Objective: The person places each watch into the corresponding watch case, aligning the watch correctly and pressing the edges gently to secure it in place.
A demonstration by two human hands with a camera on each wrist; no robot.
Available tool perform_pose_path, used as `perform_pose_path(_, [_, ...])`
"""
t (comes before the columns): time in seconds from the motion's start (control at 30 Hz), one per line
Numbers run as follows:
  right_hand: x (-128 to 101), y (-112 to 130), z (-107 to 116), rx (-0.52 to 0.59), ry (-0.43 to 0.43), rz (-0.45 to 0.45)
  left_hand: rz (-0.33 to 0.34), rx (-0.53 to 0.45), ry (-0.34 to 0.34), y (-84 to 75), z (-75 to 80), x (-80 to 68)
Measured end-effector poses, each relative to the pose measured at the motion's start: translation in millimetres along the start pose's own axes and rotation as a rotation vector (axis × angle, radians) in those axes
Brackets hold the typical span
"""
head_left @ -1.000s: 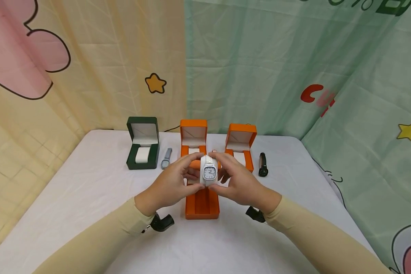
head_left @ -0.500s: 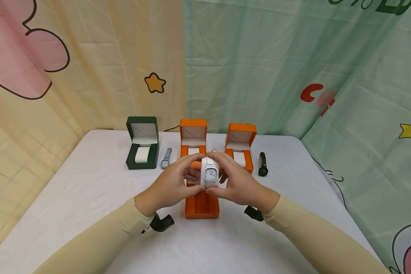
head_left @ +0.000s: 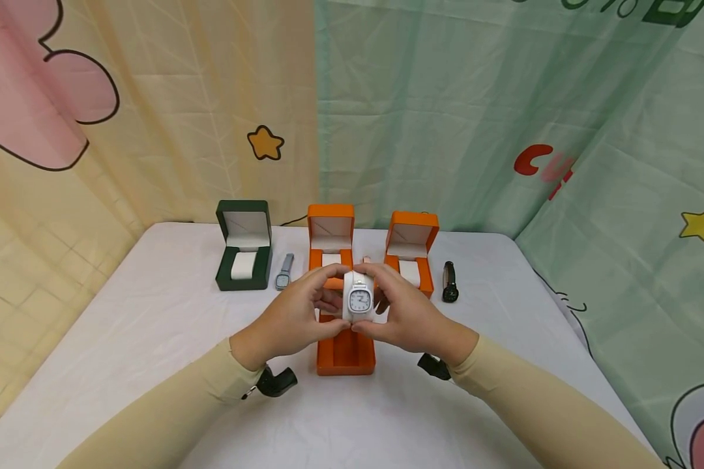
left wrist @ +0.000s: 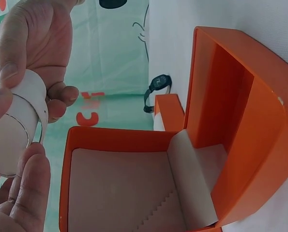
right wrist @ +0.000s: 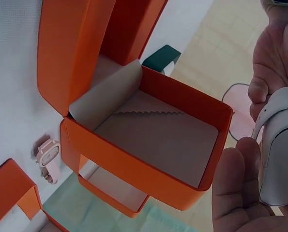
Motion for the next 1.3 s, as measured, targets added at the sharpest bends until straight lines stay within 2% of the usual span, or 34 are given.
perform_pose_path(0.4, [-1.1, 0.4, -0.8, -0.014, -0.011, 0.008, 0.003, -0.011, 0.005, 2.0, 0.3, -0.9])
perform_pose_path(1.13, [-8.7, -6.4, 1.1, 0.000, 0.053, -0.049, 0.027, -0.030, 0.024, 4.8, 5.8, -8.1])
perform_pose_path(1.3, [-10.9, -8.8, -1.6, 0.008, 0.078, -0.077, 0.007, -0.024, 0.043, 8.9, 4.5, -10.7])
Point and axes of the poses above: each hand's wrist, its own x-axis towards the middle knuckle, its own z-axis out of the back of the hand, y = z × x, the point moved 4 cm from there along x, towards the middle knuckle, and after that the axes turned 7 degrees about -x, right-handed, at the moved point
